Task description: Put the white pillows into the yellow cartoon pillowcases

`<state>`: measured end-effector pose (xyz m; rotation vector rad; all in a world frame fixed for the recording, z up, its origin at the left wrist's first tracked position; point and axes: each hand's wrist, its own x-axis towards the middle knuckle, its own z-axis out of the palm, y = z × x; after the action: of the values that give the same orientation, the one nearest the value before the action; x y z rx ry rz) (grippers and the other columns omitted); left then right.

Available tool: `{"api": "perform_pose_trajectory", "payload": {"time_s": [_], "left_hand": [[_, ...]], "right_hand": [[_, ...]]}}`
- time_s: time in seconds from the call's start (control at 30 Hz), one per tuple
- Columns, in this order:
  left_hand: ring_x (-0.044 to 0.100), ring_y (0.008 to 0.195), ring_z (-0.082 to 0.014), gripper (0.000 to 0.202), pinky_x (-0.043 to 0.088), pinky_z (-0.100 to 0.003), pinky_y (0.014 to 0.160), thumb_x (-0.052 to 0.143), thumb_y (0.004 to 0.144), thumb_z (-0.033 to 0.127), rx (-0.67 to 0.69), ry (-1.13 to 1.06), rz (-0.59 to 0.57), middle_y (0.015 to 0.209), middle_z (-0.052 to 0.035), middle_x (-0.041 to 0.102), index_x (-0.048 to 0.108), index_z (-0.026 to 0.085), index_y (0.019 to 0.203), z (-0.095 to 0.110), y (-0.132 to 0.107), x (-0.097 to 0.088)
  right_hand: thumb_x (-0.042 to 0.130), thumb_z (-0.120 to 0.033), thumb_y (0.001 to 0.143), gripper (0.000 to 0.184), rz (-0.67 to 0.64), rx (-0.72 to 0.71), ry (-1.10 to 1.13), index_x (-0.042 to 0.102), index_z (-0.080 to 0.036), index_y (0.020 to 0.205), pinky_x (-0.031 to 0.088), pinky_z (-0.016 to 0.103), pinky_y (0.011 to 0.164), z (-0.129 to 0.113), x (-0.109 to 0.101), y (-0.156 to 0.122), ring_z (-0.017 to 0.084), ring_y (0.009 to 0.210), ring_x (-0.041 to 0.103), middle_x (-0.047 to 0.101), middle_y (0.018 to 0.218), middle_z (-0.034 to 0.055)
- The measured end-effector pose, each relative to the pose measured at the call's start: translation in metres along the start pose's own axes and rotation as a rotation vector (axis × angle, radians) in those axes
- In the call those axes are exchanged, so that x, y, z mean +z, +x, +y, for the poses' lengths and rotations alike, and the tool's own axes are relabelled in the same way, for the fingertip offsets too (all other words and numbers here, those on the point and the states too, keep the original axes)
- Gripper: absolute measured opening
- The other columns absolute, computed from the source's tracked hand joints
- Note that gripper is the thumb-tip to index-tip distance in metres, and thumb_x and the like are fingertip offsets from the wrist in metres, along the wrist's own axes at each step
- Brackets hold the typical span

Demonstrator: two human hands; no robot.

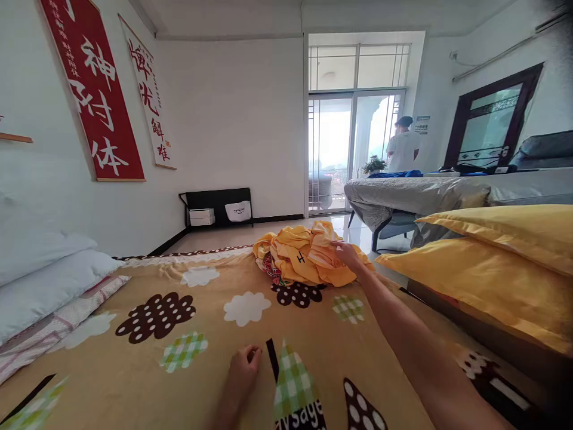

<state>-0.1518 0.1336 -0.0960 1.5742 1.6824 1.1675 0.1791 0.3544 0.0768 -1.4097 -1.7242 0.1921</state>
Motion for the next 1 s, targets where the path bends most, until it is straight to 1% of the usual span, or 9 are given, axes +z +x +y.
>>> {"api": "perform_pose_trajectory", "payload": {"time_s": [0.2, 0.4, 0.47, 0.53, 0.67, 0.73, 0.8, 0.9, 1.0], "left_hand": [[0.061, 0.067, -0.0225, 0.045, 0.043, -0.031, 0.066, 0.042, 0.074, 0.051, -0.021, 0.020, 0.005, 0.068, -0.0075, 0.067, 0.068, 0.014, 0.075, -0.006, 0.000, 0.002], [0.059, 0.063, -0.0203, 0.046, 0.043, -0.029, 0.062, 0.047, 0.072, 0.054, 0.052, 0.027, -0.029, 0.064, -0.0053, 0.064, 0.069, 0.013, 0.078, -0.003, -0.008, 0.004], [0.060, 0.069, -0.0205, 0.052, 0.046, -0.029, 0.064, 0.054, 0.071, 0.053, 0.096, 0.003, -0.028, 0.078, -0.0071, 0.068, 0.068, 0.012, 0.100, 0.005, -0.017, 0.011], [0.062, 0.085, -0.0230, 0.068, 0.049, -0.030, 0.068, 0.061, 0.069, 0.053, 0.139, -0.043, -0.047, 0.101, -0.0110, 0.068, 0.057, 0.013, 0.124, 0.017, -0.027, 0.023], [0.050, 0.123, -0.0308, 0.106, 0.050, -0.037, 0.087, 0.073, 0.058, 0.056, 0.115, -0.234, -0.067, 0.142, -0.0198, 0.043, 0.028, 0.016, 0.145, 0.050, -0.036, 0.055], [0.046, 0.128, -0.0341, 0.120, 0.048, -0.040, 0.091, 0.076, 0.050, 0.060, 0.043, -0.389, 0.045, 0.149, -0.0246, 0.029, 0.020, 0.015, 0.147, 0.067, -0.035, 0.065], [0.049, 0.124, -0.0347, 0.117, 0.048, -0.041, 0.091, 0.075, 0.048, 0.063, 0.026, -0.528, 0.160, 0.146, -0.0266, 0.034, 0.028, 0.013, 0.142, 0.083, -0.034, 0.066], [0.060, 0.108, -0.0326, 0.075, 0.050, -0.039, 0.086, 0.072, 0.055, 0.060, 0.088, -0.559, 0.105, 0.116, -0.0197, 0.064, 0.061, 0.011, 0.112, 0.104, -0.037, 0.047], [0.065, 0.090, -0.0296, 0.046, 0.051, -0.036, 0.077, 0.070, 0.061, 0.055, 0.113, -0.521, 0.030, 0.088, -0.0116, 0.072, 0.069, 0.013, 0.081, 0.121, -0.043, 0.012]], "right_hand": [[0.048, -0.023, 0.080, 0.037, 0.074, -0.115, 0.321, 0.067, -0.013, 0.110, 0.049, 0.035, 0.091, -0.065, -0.070, 0.028, 0.021, 0.107, 0.060, 0.064, 0.122, 0.0115], [0.053, -0.017, 0.070, 0.032, -0.004, -0.241, 0.607, 0.072, -0.016, 0.095, 0.049, 0.032, 0.086, -0.154, -0.127, -0.003, 0.017, 0.099, 0.060, 0.062, 0.124, 0.0068], [0.054, -0.014, 0.067, 0.032, -0.068, -0.265, 0.741, 0.072, -0.016, 0.093, 0.049, 0.033, 0.082, -0.183, -0.142, -0.022, 0.016, 0.092, 0.060, 0.062, 0.123, 0.0063], [0.054, -0.013, 0.067, 0.032, -0.125, -0.307, 0.821, 0.072, -0.016, 0.093, 0.049, 0.033, 0.081, -0.211, -0.156, -0.040, 0.015, 0.091, 0.059, 0.062, 0.124, 0.0051], [0.055, -0.010, 0.068, 0.030, -0.194, -0.383, 0.891, 0.072, -0.017, 0.092, 0.048, 0.034, 0.085, -0.258, -0.182, -0.065, 0.017, 0.098, 0.058, 0.061, 0.126, 0.0045], [0.058, -0.009, 0.068, 0.026, -0.185, -0.389, 0.903, 0.073, -0.017, 0.088, 0.048, 0.037, 0.088, -0.270, -0.195, -0.072, 0.018, 0.100, 0.059, 0.062, 0.124, 0.0052], [0.061, -0.009, 0.068, 0.022, -0.170, -0.409, 0.902, 0.073, -0.017, 0.085, 0.046, 0.040, 0.091, -0.273, -0.207, -0.078, 0.020, 0.103, 0.059, 0.064, 0.119, 0.0051], [0.066, -0.013, 0.068, 0.019, -0.167, -0.439, 0.877, 0.074, -0.018, 0.085, 0.044, 0.042, 0.095, -0.262, -0.226, -0.086, 0.021, 0.107, 0.058, 0.068, 0.113, 0.0042], [0.069, -0.017, 0.068, 0.021, -0.147, -0.425, 0.834, 0.074, -0.019, 0.089, 0.044, 0.042, 0.096, -0.244, -0.247, -0.090, 0.022, 0.109, 0.057, 0.068, 0.114, 0.0047]]}}
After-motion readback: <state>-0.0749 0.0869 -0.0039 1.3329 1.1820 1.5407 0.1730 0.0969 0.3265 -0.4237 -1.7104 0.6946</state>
